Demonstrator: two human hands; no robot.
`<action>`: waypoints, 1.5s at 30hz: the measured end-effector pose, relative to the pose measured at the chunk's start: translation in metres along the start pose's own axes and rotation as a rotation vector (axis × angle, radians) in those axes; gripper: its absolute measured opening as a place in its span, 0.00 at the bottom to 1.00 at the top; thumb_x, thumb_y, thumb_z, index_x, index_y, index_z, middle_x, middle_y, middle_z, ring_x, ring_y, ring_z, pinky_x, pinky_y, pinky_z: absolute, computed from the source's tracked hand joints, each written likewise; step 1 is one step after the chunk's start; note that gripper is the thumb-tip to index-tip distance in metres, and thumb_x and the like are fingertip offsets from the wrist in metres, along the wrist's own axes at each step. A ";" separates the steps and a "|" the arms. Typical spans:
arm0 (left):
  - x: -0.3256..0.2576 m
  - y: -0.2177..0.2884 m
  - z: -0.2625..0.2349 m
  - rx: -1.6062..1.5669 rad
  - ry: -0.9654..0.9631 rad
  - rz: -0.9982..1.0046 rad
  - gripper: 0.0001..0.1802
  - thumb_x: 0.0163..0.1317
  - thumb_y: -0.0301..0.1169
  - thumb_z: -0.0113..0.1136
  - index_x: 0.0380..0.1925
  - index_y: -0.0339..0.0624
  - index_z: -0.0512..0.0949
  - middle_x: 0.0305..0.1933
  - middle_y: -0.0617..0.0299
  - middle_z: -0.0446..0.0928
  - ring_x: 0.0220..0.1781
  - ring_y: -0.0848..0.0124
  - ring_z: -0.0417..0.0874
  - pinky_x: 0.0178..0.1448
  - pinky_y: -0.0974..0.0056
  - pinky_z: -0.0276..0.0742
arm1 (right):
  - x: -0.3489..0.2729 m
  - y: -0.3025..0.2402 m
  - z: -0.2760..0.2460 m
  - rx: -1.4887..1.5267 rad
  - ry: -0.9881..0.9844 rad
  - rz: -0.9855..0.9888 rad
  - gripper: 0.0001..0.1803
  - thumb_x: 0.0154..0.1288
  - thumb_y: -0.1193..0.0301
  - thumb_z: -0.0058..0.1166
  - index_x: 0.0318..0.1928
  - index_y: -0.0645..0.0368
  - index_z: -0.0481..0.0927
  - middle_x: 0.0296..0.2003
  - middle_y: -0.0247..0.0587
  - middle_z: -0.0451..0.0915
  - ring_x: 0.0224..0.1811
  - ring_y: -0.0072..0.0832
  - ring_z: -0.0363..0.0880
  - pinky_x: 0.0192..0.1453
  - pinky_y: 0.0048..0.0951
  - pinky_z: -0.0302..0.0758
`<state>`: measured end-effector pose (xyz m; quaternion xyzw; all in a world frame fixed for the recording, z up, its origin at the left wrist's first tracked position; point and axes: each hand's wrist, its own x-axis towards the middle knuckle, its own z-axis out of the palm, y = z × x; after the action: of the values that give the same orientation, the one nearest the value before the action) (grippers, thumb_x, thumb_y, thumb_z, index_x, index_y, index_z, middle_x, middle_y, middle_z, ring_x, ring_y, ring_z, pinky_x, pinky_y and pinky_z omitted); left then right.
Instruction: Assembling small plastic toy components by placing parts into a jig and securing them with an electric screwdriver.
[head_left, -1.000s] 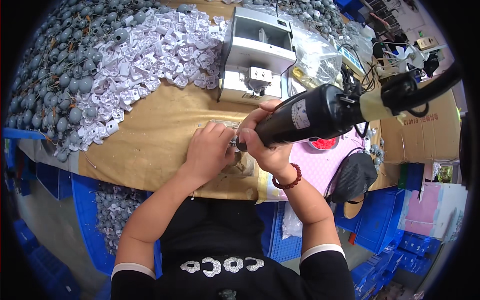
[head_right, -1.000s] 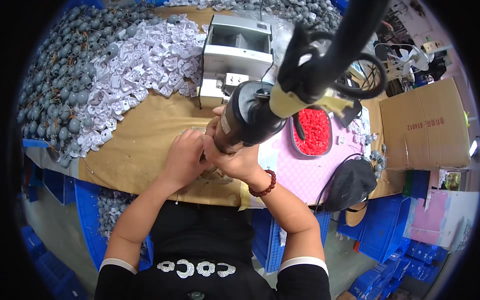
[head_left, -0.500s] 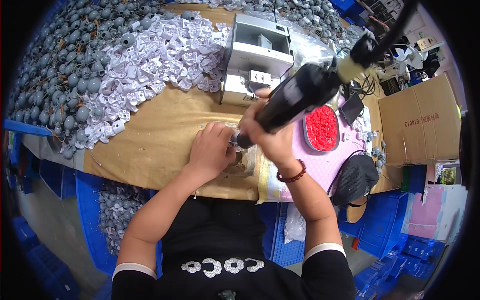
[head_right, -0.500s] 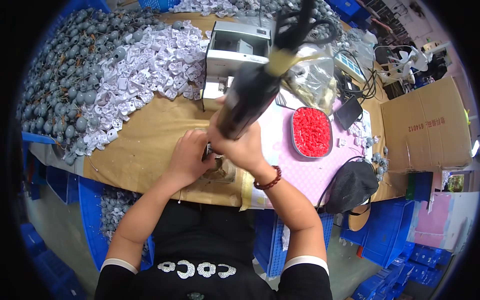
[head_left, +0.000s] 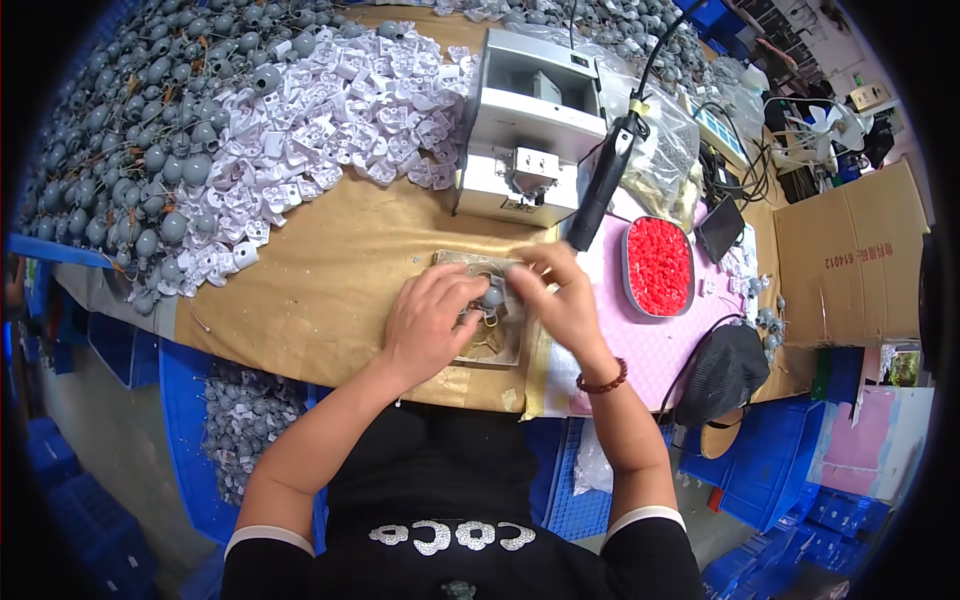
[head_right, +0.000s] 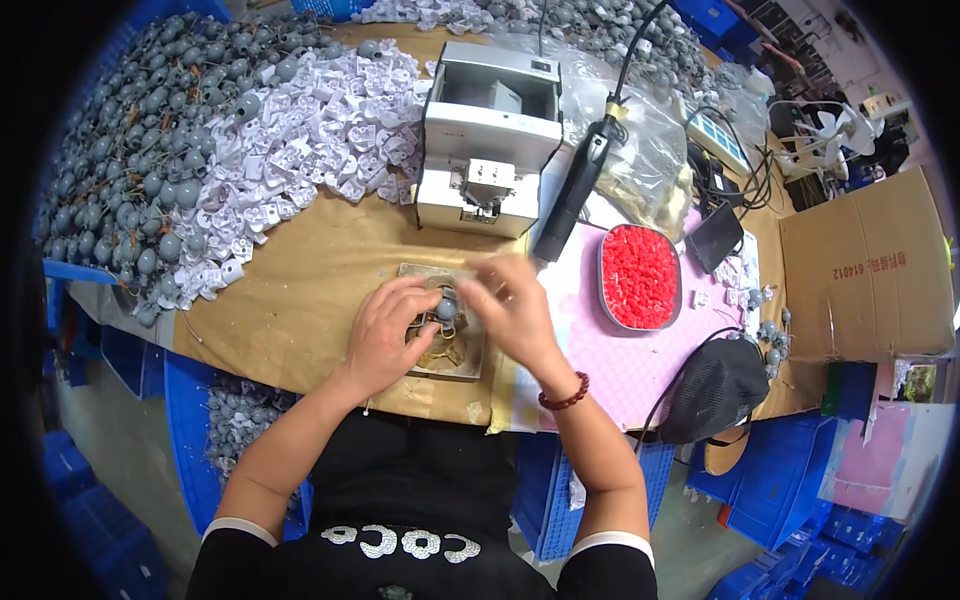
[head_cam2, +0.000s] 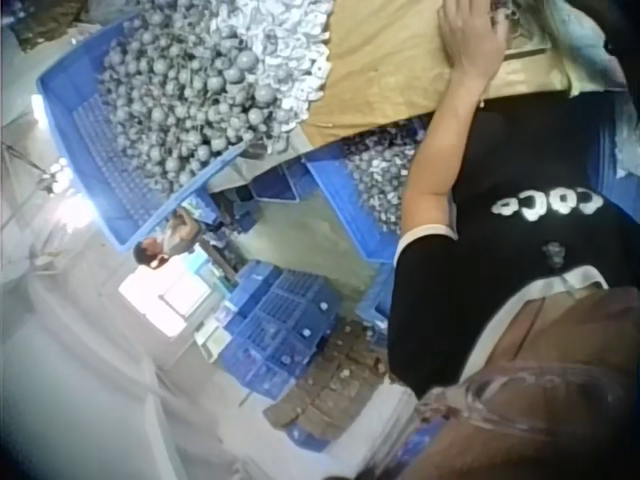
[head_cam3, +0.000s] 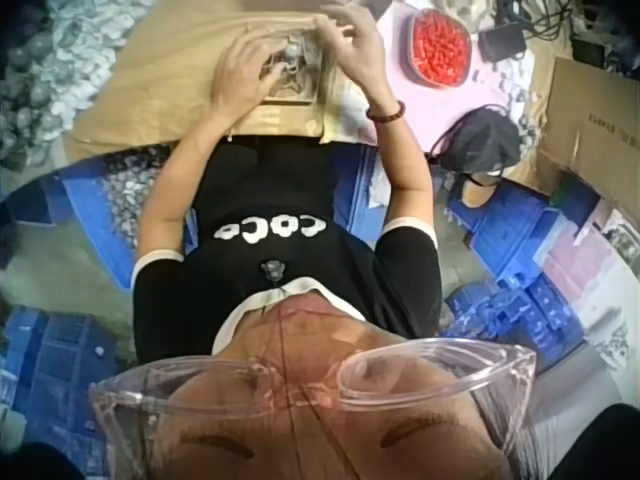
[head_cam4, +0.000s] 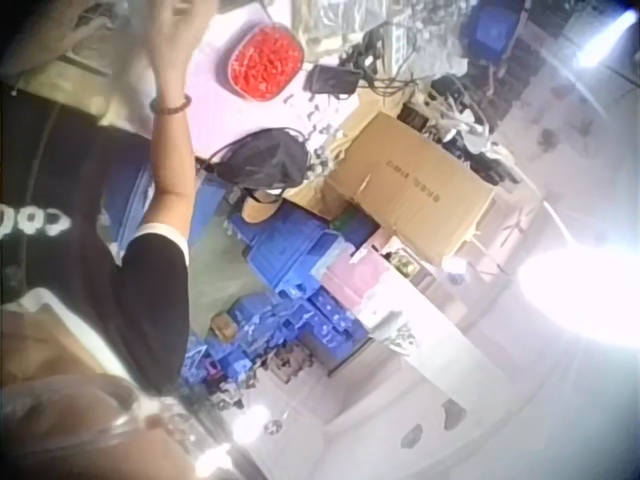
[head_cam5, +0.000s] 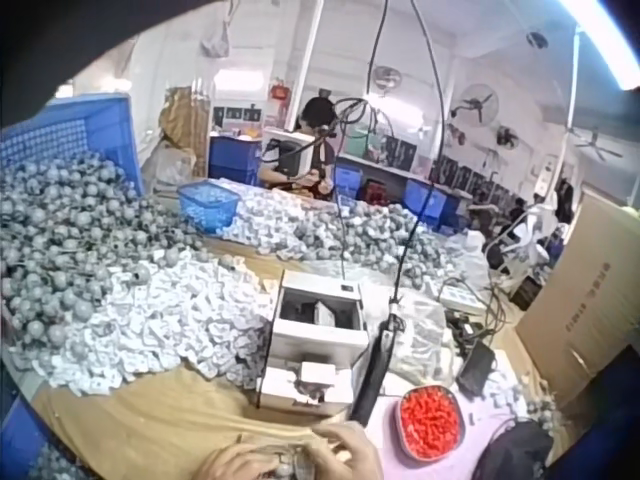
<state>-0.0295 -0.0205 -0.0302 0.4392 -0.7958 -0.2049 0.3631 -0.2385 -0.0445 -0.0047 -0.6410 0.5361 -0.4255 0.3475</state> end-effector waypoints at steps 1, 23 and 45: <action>0.001 0.001 -0.003 0.003 -0.003 0.005 0.19 0.55 0.27 0.69 0.49 0.45 0.79 0.53 0.59 0.82 0.62 0.56 0.78 0.61 0.51 0.74 | -0.004 0.000 0.009 0.114 -0.069 0.107 0.07 0.65 0.75 0.64 0.42 0.63 0.86 0.36 0.40 0.80 0.36 0.29 0.79 0.42 0.28 0.75; -0.111 -0.024 -0.283 0.393 -0.212 -0.510 0.28 0.59 0.32 0.69 0.59 0.38 0.75 0.56 0.46 0.78 0.60 0.47 0.77 0.65 0.51 0.73 | 0.063 -0.086 0.076 0.042 -0.752 -0.065 0.17 0.69 0.69 0.63 0.54 0.65 0.83 0.45 0.45 0.87 0.45 0.28 0.85 0.50 0.31 0.80; 0.032 -0.170 -0.082 0.023 -0.128 0.538 0.18 0.53 0.32 0.67 0.46 0.44 0.81 0.50 0.59 0.79 0.57 0.58 0.81 0.58 0.56 0.80 | 0.399 0.029 0.183 -0.787 0.019 0.580 0.36 0.70 0.37 0.39 0.61 0.47 0.83 0.65 0.46 0.76 0.71 0.52 0.67 0.74 0.53 0.61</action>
<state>0.1150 -0.1388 -0.0738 0.2022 -0.9075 -0.1193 0.3483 -0.0561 -0.4435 -0.0344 -0.5438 0.8160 -0.0820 0.1779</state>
